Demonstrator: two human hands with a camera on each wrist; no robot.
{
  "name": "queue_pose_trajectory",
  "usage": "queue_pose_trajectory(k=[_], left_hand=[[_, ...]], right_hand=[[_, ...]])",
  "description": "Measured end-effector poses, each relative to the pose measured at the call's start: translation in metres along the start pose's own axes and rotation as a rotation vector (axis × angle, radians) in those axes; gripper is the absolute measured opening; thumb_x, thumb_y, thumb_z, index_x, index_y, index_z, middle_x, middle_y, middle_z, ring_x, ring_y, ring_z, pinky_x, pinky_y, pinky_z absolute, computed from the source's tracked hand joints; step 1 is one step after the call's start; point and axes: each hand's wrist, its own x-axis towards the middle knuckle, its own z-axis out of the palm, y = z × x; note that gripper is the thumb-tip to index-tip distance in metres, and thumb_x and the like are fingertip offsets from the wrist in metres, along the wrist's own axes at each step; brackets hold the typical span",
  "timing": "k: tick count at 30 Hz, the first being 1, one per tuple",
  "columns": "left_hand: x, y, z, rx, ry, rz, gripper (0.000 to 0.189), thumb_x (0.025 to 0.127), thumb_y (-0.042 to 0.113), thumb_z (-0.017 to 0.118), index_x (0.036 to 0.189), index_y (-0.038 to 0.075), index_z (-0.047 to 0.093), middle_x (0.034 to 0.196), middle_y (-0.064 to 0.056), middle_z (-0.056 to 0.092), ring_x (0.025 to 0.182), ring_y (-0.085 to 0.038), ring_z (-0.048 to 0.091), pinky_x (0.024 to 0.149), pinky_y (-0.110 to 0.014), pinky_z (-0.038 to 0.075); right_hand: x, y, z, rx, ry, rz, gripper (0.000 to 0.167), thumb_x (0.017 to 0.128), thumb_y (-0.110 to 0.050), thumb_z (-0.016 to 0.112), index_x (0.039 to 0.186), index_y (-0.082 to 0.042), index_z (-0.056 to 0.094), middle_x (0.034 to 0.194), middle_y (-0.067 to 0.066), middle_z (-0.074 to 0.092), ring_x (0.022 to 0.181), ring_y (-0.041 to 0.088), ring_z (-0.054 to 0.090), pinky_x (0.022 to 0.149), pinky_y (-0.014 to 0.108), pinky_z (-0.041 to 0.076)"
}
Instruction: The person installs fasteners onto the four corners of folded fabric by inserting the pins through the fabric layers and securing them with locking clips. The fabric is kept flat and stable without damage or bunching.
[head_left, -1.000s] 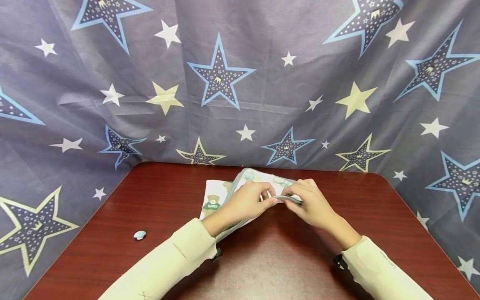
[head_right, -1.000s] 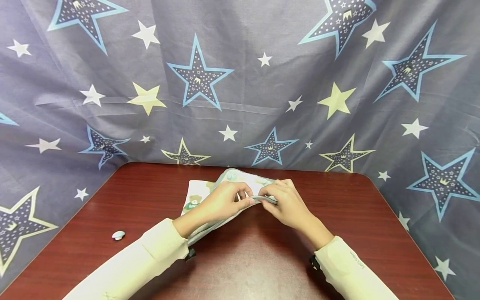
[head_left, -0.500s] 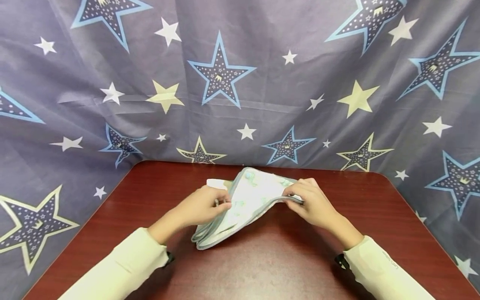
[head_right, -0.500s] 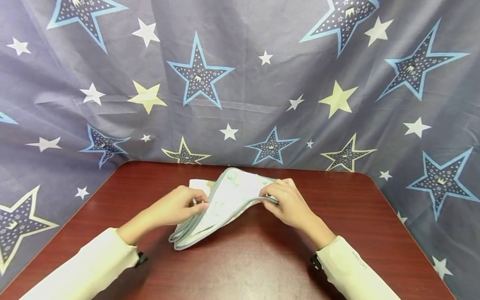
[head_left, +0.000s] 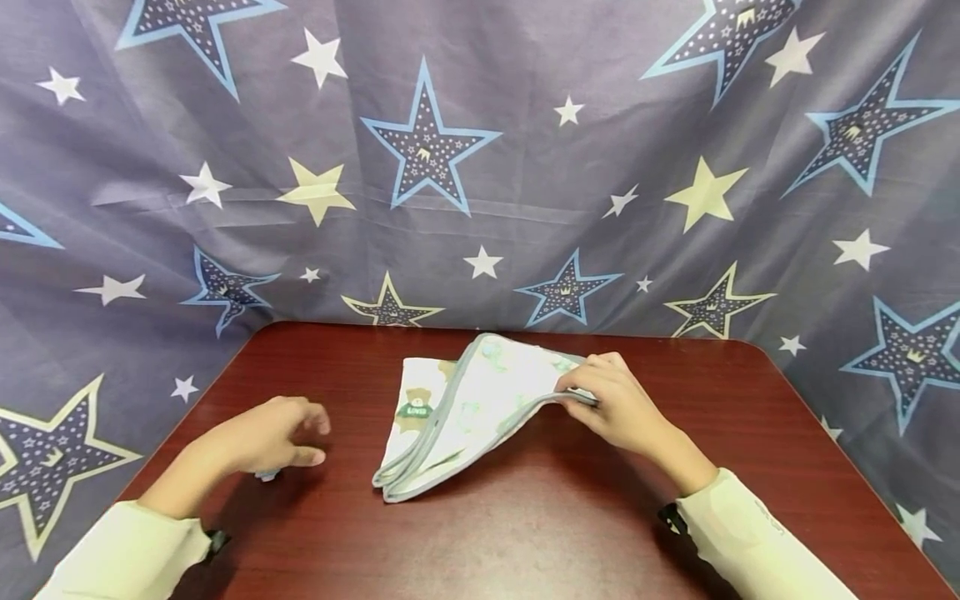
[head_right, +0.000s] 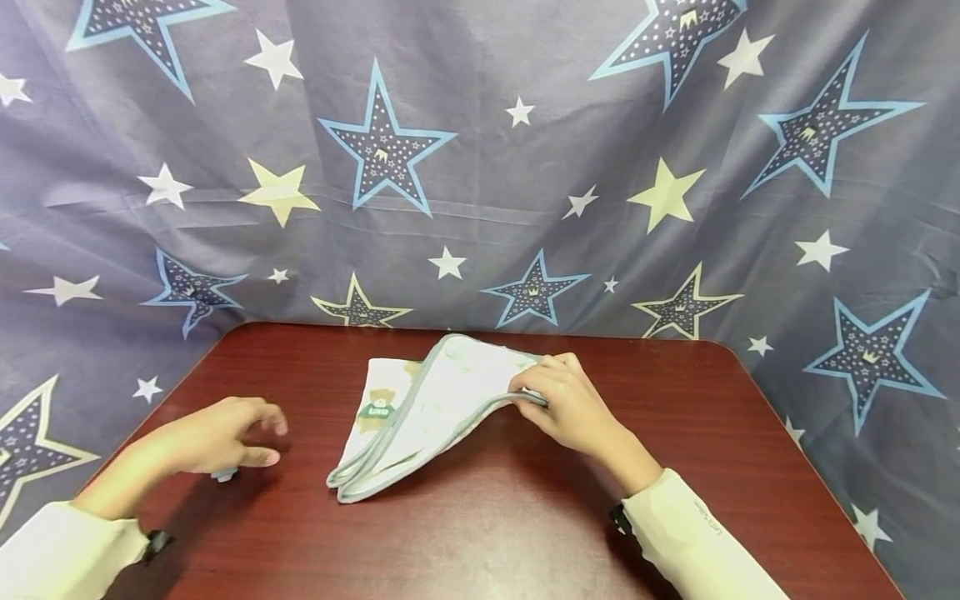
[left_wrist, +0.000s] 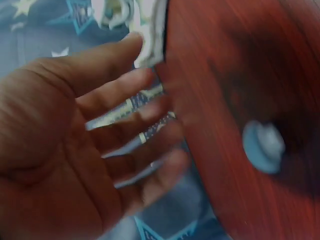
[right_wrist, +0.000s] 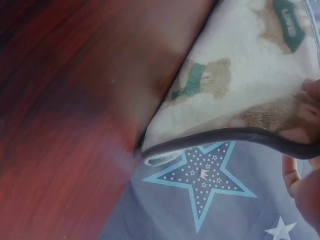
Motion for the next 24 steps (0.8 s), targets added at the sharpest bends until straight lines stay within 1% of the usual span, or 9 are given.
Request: queue_pose_trajectory(k=[3,6,9,13,16,18,21,24], left_hand=[[-0.011,-0.010,-0.002,-0.016,-0.079,-0.092,0.032,0.076,0.026,0.090,0.097,0.016,0.067,0.087,0.002,0.058,0.080,-0.016,0.057,0.074,-0.039,0.048],[-0.016,-0.016,-0.003,-0.029,-0.131,-0.162,0.035,0.073,0.023,0.092,0.096,0.014,0.067,0.086,-0.001,0.058,0.080,-0.017,0.056,0.074,-0.039,0.048],[-0.020,-0.021,-0.001,-0.045,-0.166,-0.207,0.034,0.072,0.019,0.092,0.094,0.014,0.065,0.084,-0.001,0.057,0.079,-0.017,0.054,0.074,-0.039,0.047],[-0.024,-0.027,0.004,-0.106,-0.187,-0.238,0.032,0.073,0.013,0.091,0.087,0.014,0.062,0.077,0.000,0.055,0.072,-0.015,0.052,0.067,-0.033,0.045],[-0.027,-0.032,0.010,-0.158,-0.181,-0.251,0.030,0.075,0.007,0.088,0.084,0.014,0.060,0.072,0.002,0.054,0.064,-0.014,0.051,0.059,-0.029,0.044],[-0.029,-0.034,0.013,-0.178,-0.167,-0.247,0.029,0.075,0.005,0.086,0.082,0.014,0.060,0.070,0.002,0.054,0.061,-0.013,0.052,0.055,-0.028,0.044],[-0.029,-0.036,0.015,-0.156,-0.142,-0.219,0.027,0.076,0.005,0.085,0.081,0.015,0.060,0.070,0.005,0.053,0.062,-0.010,0.050,0.057,-0.026,0.043],[-0.025,-0.036,0.013,-0.102,-0.083,-0.151,0.023,0.079,0.009,0.084,0.082,0.018,0.063,0.071,0.009,0.055,0.065,-0.006,0.048,0.061,-0.026,0.041]], right_hand=[[0.000,-0.001,0.000,0.003,0.016,0.008,0.024,0.078,-0.006,0.083,0.096,-0.016,0.071,0.089,-0.010,0.069,0.081,0.014,0.058,0.082,0.042,0.038],[-0.001,-0.001,0.000,0.014,0.033,0.016,0.024,0.077,-0.005,0.084,0.095,-0.015,0.071,0.089,-0.009,0.069,0.081,0.014,0.059,0.082,0.042,0.038],[-0.002,-0.002,0.001,0.021,0.034,0.022,0.024,0.077,-0.005,0.084,0.095,-0.015,0.071,0.089,-0.009,0.069,0.082,0.015,0.059,0.082,0.042,0.038],[-0.001,-0.004,0.000,0.015,0.022,0.026,0.023,0.078,-0.006,0.084,0.095,-0.015,0.071,0.089,-0.009,0.069,0.083,0.015,0.059,0.083,0.042,0.038],[0.000,-0.005,0.000,0.013,0.019,0.024,0.023,0.078,-0.007,0.084,0.095,-0.016,0.071,0.089,-0.010,0.069,0.083,0.014,0.059,0.083,0.042,0.038],[0.000,-0.005,0.000,0.016,0.015,0.024,0.022,0.079,-0.007,0.084,0.095,-0.016,0.071,0.089,-0.010,0.069,0.084,0.014,0.059,0.083,0.042,0.038],[0.000,-0.005,0.000,0.017,0.014,0.018,0.022,0.079,-0.007,0.084,0.095,-0.017,0.071,0.089,-0.011,0.069,0.084,0.014,0.059,0.083,0.042,0.038],[0.000,-0.004,0.000,0.011,0.020,0.011,0.023,0.079,-0.006,0.084,0.094,-0.017,0.071,0.088,-0.012,0.069,0.084,0.014,0.059,0.082,0.042,0.038]])
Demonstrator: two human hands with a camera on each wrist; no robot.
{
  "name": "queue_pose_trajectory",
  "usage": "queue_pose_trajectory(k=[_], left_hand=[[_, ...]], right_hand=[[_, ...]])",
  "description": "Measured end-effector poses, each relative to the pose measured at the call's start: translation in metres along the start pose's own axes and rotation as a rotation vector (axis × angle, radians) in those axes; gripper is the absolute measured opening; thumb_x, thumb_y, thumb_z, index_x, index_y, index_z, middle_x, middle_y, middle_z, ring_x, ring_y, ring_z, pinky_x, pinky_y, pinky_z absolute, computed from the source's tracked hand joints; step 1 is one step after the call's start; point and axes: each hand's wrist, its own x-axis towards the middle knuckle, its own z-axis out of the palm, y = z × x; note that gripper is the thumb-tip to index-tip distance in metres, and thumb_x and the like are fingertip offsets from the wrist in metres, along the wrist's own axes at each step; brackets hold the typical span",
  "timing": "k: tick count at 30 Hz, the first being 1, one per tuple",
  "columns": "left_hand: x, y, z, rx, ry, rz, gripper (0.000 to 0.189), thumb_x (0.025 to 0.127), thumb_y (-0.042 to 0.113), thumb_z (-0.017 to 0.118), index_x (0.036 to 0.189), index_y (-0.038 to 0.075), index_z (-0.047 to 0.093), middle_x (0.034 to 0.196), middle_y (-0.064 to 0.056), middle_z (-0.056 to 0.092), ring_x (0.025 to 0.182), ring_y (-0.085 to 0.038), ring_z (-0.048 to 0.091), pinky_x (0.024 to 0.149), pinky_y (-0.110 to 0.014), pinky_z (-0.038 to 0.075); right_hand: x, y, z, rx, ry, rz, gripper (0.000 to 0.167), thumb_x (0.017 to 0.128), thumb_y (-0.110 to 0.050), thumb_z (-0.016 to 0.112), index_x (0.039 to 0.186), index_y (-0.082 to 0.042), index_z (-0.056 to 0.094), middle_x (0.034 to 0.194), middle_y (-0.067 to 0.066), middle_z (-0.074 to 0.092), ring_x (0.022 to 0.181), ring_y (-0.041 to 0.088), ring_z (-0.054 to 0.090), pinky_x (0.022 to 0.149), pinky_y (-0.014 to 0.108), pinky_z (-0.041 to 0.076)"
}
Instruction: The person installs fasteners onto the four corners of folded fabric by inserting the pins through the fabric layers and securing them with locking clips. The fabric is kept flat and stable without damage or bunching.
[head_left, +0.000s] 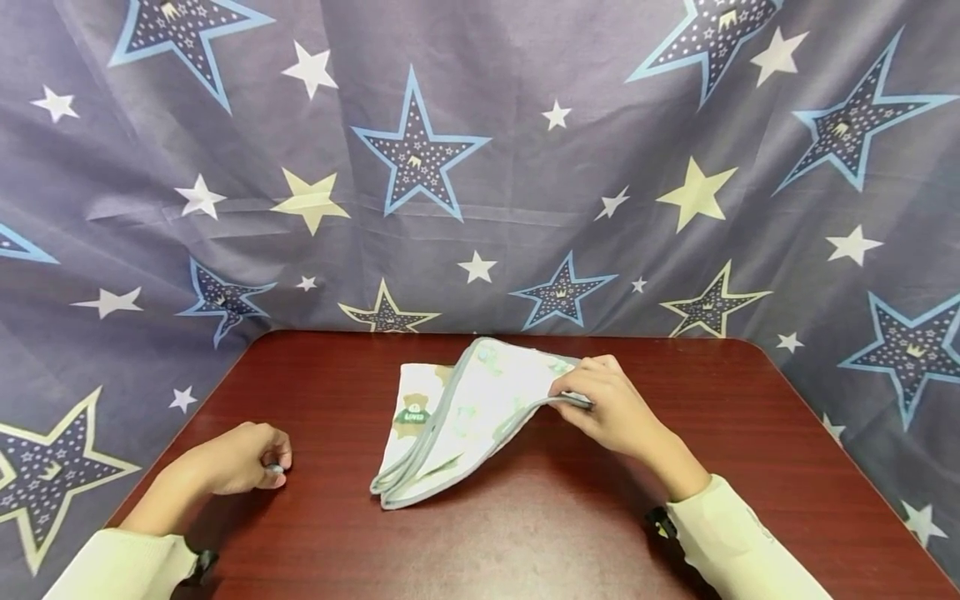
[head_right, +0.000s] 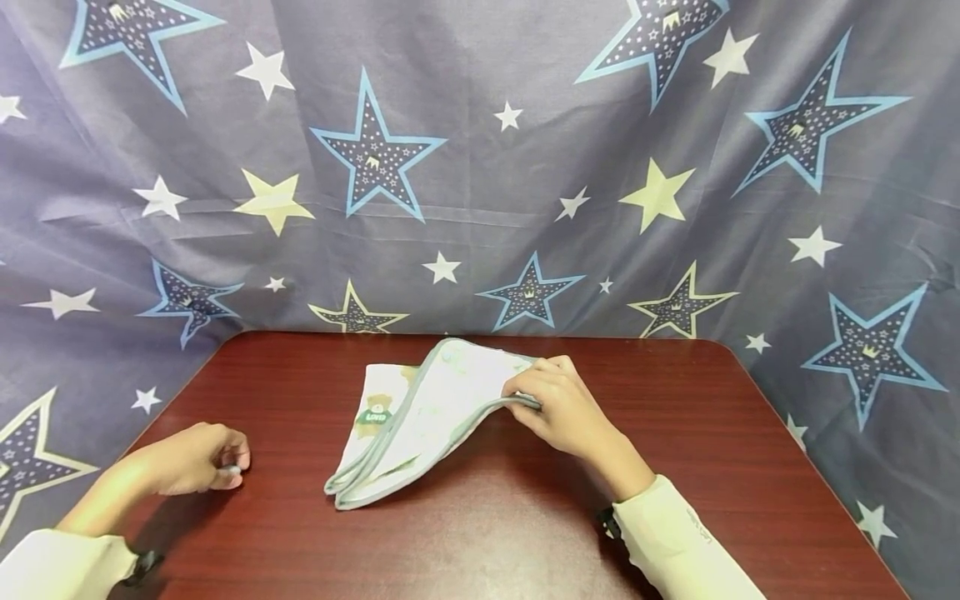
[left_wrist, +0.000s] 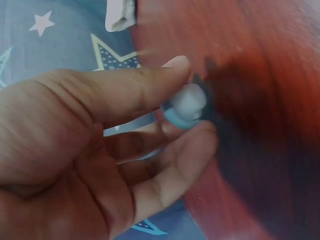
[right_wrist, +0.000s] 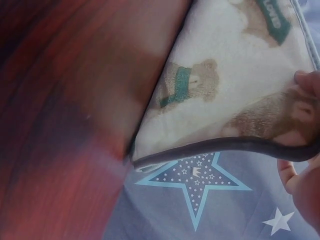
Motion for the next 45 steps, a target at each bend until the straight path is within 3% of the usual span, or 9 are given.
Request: queue_pose_trajectory(k=[4,10,14,18,28,37,41,45], left_hand=[[0.014,0.012,-0.007,0.035,0.154,0.078,0.013,0.087,0.012,0.079,0.087,0.018,0.068,0.075,0.012,0.060,0.069,-0.004,0.052,0.064,-0.028,0.044],[0.045,0.047,-0.015,0.010,0.443,0.117,0.005,0.092,0.013,0.076,0.097,0.012,0.075,0.087,0.004,0.070,0.079,-0.012,0.062,0.073,-0.038,0.051],[0.066,0.072,-0.014,-0.059,0.554,0.147,0.010,0.093,0.011,0.075,0.103,0.007,0.076,0.093,-0.004,0.072,0.083,-0.017,0.066,0.076,-0.041,0.054],[0.085,0.100,-0.013,-0.146,0.613,0.178,0.015,0.094,0.012,0.076,0.106,0.005,0.076,0.099,-0.009,0.073,0.084,-0.020,0.067,0.076,-0.041,0.054],[0.125,0.167,0.002,-0.375,0.641,0.267,0.016,0.093,0.015,0.078,0.107,0.007,0.076,0.099,-0.006,0.075,0.084,-0.018,0.071,0.075,-0.037,0.057],[0.157,0.223,0.009,-0.555,0.610,0.304,0.015,0.092,0.019,0.079,0.099,0.010,0.069,0.094,-0.003,0.074,0.081,-0.016,0.072,0.072,-0.035,0.057],[0.170,0.240,0.014,-0.637,0.572,0.320,0.015,0.092,0.019,0.079,0.097,0.010,0.068,0.094,-0.003,0.075,0.080,-0.015,0.073,0.070,-0.033,0.058],[0.178,0.248,0.022,-0.699,0.530,0.304,0.015,0.092,0.020,0.079,0.097,0.010,0.068,0.093,-0.003,0.075,0.078,-0.013,0.073,0.068,-0.031,0.057]], right_hand=[[-0.002,0.000,-0.002,-0.007,0.005,0.003,0.023,0.079,-0.006,0.084,0.094,-0.017,0.071,0.088,-0.011,0.069,0.084,0.014,0.060,0.082,0.043,0.038],[-0.003,-0.001,-0.004,-0.016,0.002,0.010,0.021,0.080,-0.009,0.084,0.096,-0.016,0.072,0.089,-0.011,0.070,0.084,0.014,0.060,0.083,0.043,0.039],[-0.003,-0.001,-0.004,-0.014,0.003,0.012,0.021,0.080,-0.009,0.084,0.096,-0.017,0.072,0.089,-0.011,0.070,0.084,0.014,0.060,0.084,0.043,0.038],[-0.003,-0.001,-0.004,-0.012,0.007,0.007,0.022,0.080,-0.008,0.085,0.096,-0.017,0.072,0.089,-0.011,0.070,0.084,0.014,0.059,0.083,0.043,0.038],[0.000,-0.002,0.001,-0.004,0.013,-0.009,0.021,0.080,-0.009,0.085,0.095,-0.017,0.073,0.088,-0.010,0.072,0.086,0.014,0.061,0.082,0.042,0.038],[0.003,-0.002,0.000,-0.009,0.011,-0.024,0.021,0.080,-0.009,0.086,0.094,-0.018,0.074,0.086,-0.010,0.071,0.086,0.013,0.062,0.081,0.041,0.038],[0.004,-0.002,0.000,-0.007,0.012,-0.025,0.021,0.080,-0.008,0.086,0.094,-0.017,0.074,0.086,-0.009,0.071,0.086,0.014,0.062,0.081,0.042,0.038],[0.004,-0.003,-0.001,-0.019,0.006,-0.026,0.020,0.080,-0.009,0.085,0.094,-0.017,0.074,0.086,-0.008,0.072,0.086,0.015,0.063,0.081,0.042,0.039]])
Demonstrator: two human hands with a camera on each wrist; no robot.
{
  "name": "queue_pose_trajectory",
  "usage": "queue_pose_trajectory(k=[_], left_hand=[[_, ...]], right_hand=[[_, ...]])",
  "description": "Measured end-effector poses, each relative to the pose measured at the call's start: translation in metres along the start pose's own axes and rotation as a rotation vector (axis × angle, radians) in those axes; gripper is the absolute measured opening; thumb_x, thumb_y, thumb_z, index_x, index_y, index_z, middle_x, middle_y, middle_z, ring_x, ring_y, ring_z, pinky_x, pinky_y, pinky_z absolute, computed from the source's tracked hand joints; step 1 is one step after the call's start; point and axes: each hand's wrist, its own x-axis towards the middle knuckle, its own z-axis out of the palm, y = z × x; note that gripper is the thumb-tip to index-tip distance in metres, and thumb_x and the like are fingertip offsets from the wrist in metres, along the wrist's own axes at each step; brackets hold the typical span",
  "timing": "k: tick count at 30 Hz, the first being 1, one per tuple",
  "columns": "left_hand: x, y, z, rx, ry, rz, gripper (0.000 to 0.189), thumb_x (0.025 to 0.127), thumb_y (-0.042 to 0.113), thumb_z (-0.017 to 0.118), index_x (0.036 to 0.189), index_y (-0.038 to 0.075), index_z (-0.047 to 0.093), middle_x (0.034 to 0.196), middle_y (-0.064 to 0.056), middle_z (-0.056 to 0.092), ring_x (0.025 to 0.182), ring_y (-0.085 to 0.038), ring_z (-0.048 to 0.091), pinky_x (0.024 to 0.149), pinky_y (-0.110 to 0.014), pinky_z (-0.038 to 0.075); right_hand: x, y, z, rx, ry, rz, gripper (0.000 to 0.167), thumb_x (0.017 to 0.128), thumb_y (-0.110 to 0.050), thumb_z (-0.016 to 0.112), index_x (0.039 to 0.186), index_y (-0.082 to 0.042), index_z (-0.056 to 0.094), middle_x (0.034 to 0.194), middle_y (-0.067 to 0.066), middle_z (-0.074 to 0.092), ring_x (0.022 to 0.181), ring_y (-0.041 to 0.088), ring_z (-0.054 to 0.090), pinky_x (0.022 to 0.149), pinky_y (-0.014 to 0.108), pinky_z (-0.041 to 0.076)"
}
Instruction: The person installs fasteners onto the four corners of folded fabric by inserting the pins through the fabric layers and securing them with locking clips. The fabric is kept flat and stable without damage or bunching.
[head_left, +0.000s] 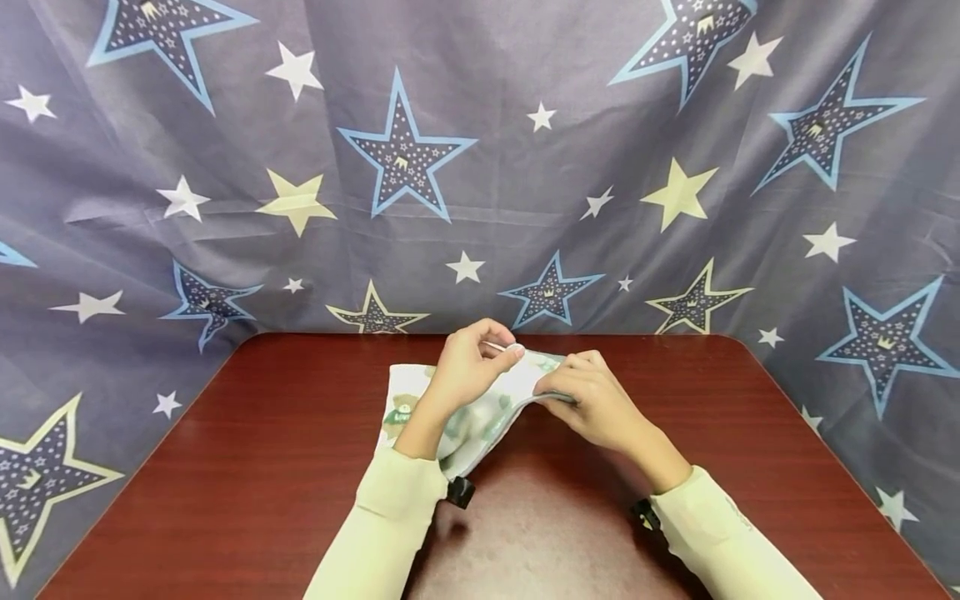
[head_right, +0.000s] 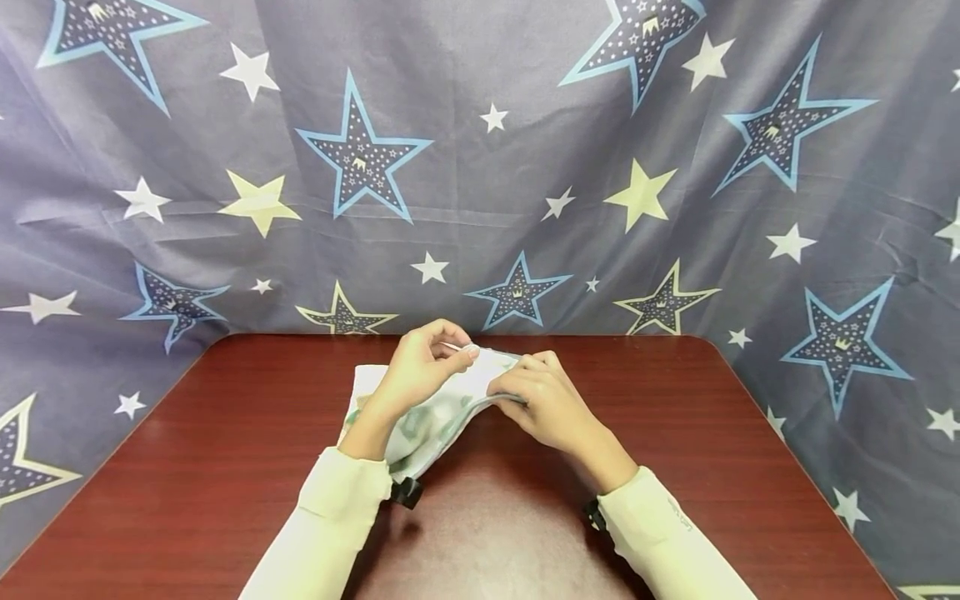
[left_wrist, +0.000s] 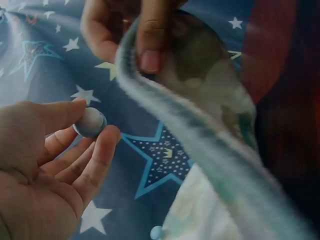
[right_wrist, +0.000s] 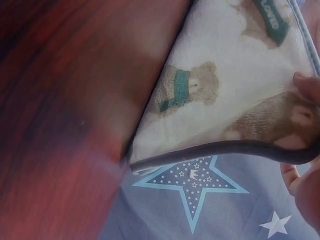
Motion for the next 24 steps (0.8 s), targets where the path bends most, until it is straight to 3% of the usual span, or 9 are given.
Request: queue_pose_trajectory(k=[5,10,15,24], left_hand=[[-0.0029,-0.0010,0.0033,-0.072,-0.060,-0.050,0.015,0.093,0.018,0.077,0.100,0.008,0.068,0.095,-0.004,0.075,0.077,-0.014,0.074,0.066,-0.031,0.057],[-0.0049,-0.0002,0.0062,-0.072,-0.098,-0.081,0.014,0.093,0.018,0.077,0.099,0.008,0.068,0.096,-0.003,0.074,0.078,-0.013,0.075,0.068,-0.029,0.057],[-0.0050,0.0001,0.0089,-0.060,-0.104,-0.069,0.014,0.092,0.017,0.078,0.098,0.008,0.068,0.093,-0.002,0.074,0.077,-0.012,0.075,0.066,-0.027,0.056],[-0.0047,-0.0034,0.0101,-0.136,-0.121,-0.069,0.011,0.094,0.011,0.075,0.100,0.006,0.067,0.101,-0.008,0.073,0.080,-0.015,0.075,0.072,-0.032,0.060]], right_hand=[[0.0015,-0.0013,0.0002,0.000,0.007,0.002,0.021,0.079,-0.008,0.086,0.094,-0.016,0.075,0.085,-0.008,0.072,0.085,0.015,0.063,0.081,0.042,0.038],[0.0019,-0.0020,0.0015,0.009,0.004,0.005,0.019,0.081,-0.008,0.084,0.095,-0.015,0.075,0.086,-0.006,0.073,0.085,0.017,0.063,0.082,0.042,0.039],[0.0023,-0.0007,0.0021,0.004,0.004,0.000,0.018,0.082,-0.008,0.084,0.095,-0.015,0.075,0.086,-0.006,0.073,0.085,0.017,0.062,0.082,0.042,0.039],[0.0016,-0.0029,0.0015,-0.007,0.012,-0.010,0.019,0.081,-0.008,0.084,0.095,-0.016,0.075,0.086,-0.007,0.072,0.085,0.017,0.063,0.081,0.043,0.040]])
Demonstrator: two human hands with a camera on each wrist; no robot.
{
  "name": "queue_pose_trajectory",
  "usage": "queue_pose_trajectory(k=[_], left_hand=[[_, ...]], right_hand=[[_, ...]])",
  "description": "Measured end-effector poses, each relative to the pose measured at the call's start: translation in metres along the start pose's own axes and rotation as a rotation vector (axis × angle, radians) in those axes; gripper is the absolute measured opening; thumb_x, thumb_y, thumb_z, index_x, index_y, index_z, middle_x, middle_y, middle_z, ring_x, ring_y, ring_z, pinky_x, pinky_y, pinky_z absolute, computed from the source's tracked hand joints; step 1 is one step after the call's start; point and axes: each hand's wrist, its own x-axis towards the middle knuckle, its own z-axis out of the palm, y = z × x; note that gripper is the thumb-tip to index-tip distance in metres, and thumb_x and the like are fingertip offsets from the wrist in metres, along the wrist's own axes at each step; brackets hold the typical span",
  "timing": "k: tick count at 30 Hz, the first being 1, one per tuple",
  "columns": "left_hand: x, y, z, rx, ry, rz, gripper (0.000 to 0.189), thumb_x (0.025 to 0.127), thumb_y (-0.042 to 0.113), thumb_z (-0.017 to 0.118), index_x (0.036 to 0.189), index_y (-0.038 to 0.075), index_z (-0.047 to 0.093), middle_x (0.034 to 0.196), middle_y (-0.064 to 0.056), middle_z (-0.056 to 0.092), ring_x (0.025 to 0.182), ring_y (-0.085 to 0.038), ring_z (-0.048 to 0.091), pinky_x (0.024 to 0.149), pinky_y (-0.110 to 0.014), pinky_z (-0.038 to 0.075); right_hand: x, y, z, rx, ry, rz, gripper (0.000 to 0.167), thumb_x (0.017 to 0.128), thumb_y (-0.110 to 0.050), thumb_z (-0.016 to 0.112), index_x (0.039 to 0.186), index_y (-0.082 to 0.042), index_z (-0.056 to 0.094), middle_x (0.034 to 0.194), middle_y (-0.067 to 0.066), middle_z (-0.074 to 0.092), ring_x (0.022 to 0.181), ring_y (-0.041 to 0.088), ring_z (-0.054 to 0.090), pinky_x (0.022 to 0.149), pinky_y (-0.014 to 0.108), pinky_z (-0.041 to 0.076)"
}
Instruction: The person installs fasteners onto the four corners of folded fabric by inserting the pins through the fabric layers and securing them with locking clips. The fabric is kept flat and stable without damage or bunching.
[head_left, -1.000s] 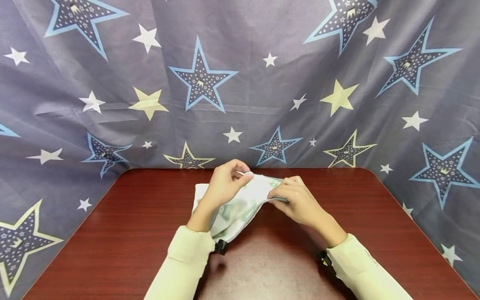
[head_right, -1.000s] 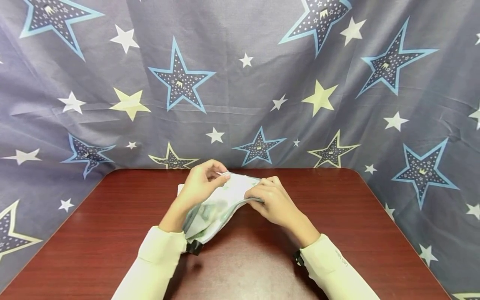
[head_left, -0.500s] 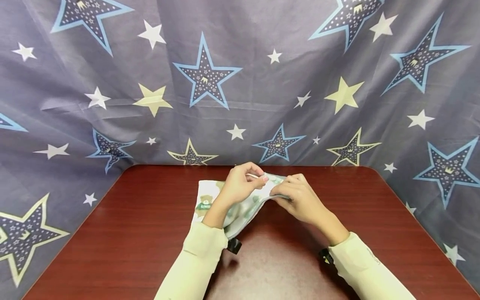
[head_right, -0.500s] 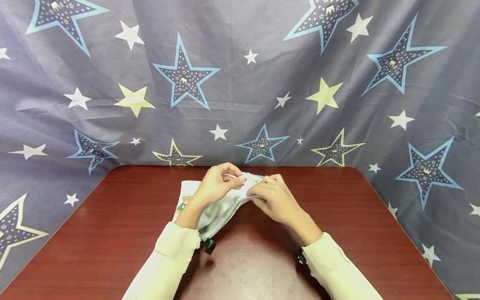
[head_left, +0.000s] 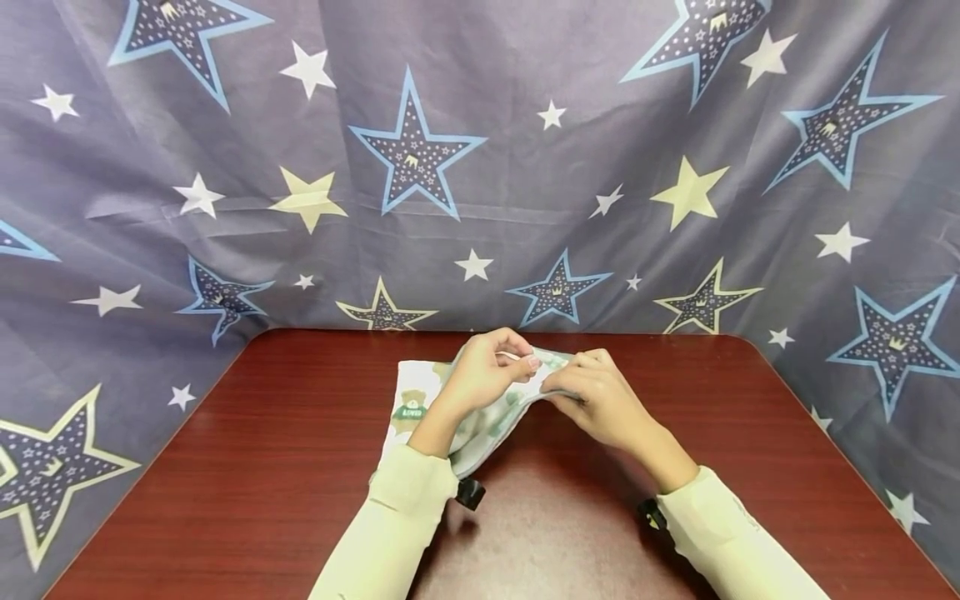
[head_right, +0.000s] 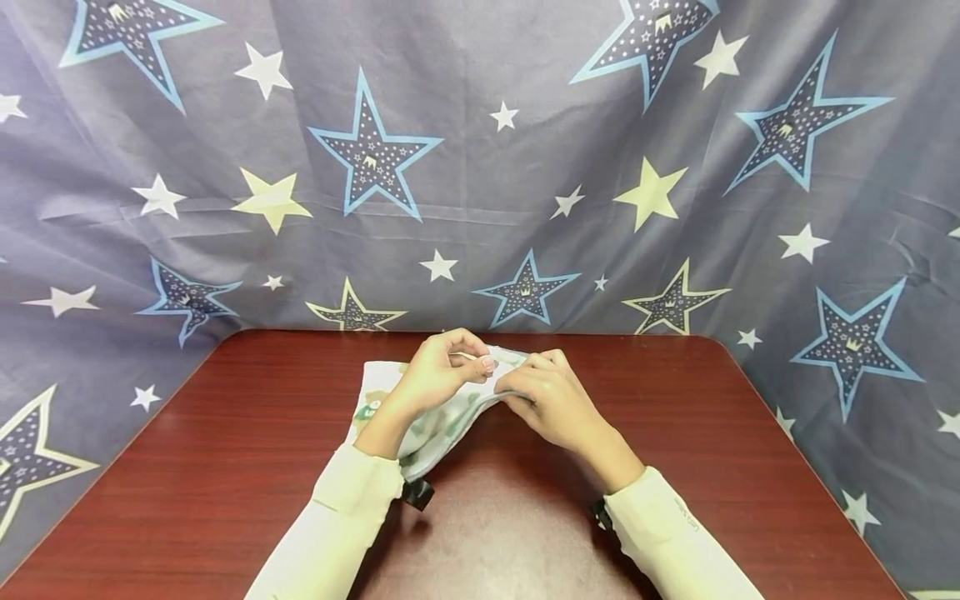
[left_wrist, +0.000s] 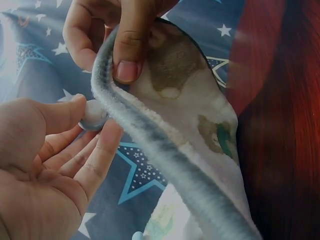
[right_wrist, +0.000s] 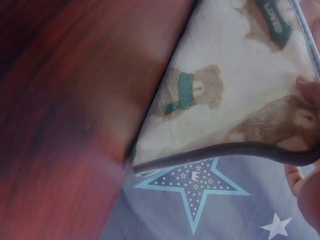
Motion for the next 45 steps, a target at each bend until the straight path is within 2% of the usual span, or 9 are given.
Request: queue_pose_trajectory(k=[5,10,16,21,27,34,41,45], left_hand=[[0.0016,-0.0024,0.0012,0.002,0.003,-0.006,0.011,0.093,0.011,0.075,0.100,0.006,0.068,0.101,-0.007,0.074,0.081,-0.015,0.075,0.072,-0.031,0.060],[0.0034,-0.0039,0.0027,-0.054,-0.031,0.004,0.012,0.092,0.005,0.075,0.101,0.001,0.068,0.101,-0.012,0.072,0.083,-0.020,0.076,0.074,-0.033,0.061],[0.0026,-0.0047,0.0019,-0.071,-0.048,0.026,0.013,0.090,0.002,0.075,0.100,0.000,0.067,0.101,-0.014,0.072,0.084,-0.022,0.076,0.075,-0.033,0.061],[0.0012,-0.0053,-0.0001,-0.058,-0.052,0.048,0.008,0.089,0.003,0.076,0.096,0.002,0.070,0.098,-0.010,0.074,0.081,-0.020,0.076,0.073,-0.032,0.060],[0.0026,-0.0074,-0.0006,-0.079,-0.068,0.056,0.006,0.093,0.003,0.073,0.092,-0.001,0.070,0.094,-0.011,0.073,0.077,-0.019,0.074,0.074,-0.034,0.061],[0.0008,-0.0078,-0.0014,-0.042,-0.046,0.046,0.005,0.090,0.003,0.075,0.087,0.002,0.071,0.088,-0.008,0.073,0.078,-0.021,0.076,0.072,-0.032,0.061],[0.0002,-0.0079,0.0031,0.066,-0.045,0.100,0.005,0.089,0.003,0.077,0.085,0.005,0.075,0.087,-0.004,0.074,0.074,-0.009,0.073,0.068,-0.028,0.059],[-0.0004,-0.0066,0.0015,0.057,-0.066,0.068,0.005,0.091,0.005,0.076,0.087,0.005,0.073,0.088,-0.005,0.074,0.075,-0.017,0.075,0.068,-0.028,0.059]], right_hand=[[-0.0014,0.0007,0.0013,0.002,0.009,-0.009,0.020,0.080,-0.007,0.085,0.095,-0.016,0.075,0.086,-0.007,0.073,0.086,0.017,0.064,0.082,0.043,0.040],[-0.0026,0.0017,0.0018,-0.004,0.015,-0.015,0.020,0.079,-0.007,0.085,0.094,-0.017,0.074,0.086,-0.007,0.073,0.087,0.018,0.064,0.083,0.043,0.040],[-0.0021,0.0012,0.0015,0.009,0.001,0.002,0.018,0.082,-0.008,0.083,0.095,-0.017,0.075,0.087,-0.007,0.073,0.089,0.018,0.065,0.084,0.043,0.040],[-0.0017,0.0006,0.0018,0.019,-0.002,0.017,0.017,0.082,-0.008,0.083,0.094,-0.017,0.075,0.087,-0.008,0.074,0.089,0.018,0.066,0.084,0.042,0.040],[-0.0023,0.0003,0.0029,0.001,0.010,0.015,0.017,0.081,-0.010,0.084,0.094,-0.016,0.074,0.088,-0.008,0.073,0.088,0.018,0.066,0.083,0.042,0.040],[-0.0042,0.0015,0.0054,-0.033,0.041,0.003,0.019,0.080,-0.008,0.083,0.095,-0.015,0.073,0.089,-0.006,0.073,0.082,0.017,0.063,0.082,0.041,0.039],[-0.0053,0.0029,0.0058,-0.045,0.039,-0.008,0.017,0.081,-0.010,0.083,0.095,-0.014,0.074,0.089,-0.006,0.073,0.082,0.017,0.063,0.081,0.041,0.039],[-0.0049,0.0032,0.0057,-0.052,0.033,-0.003,0.015,0.082,-0.011,0.082,0.096,-0.014,0.075,0.090,-0.006,0.074,0.081,0.017,0.063,0.081,0.041,0.040]])
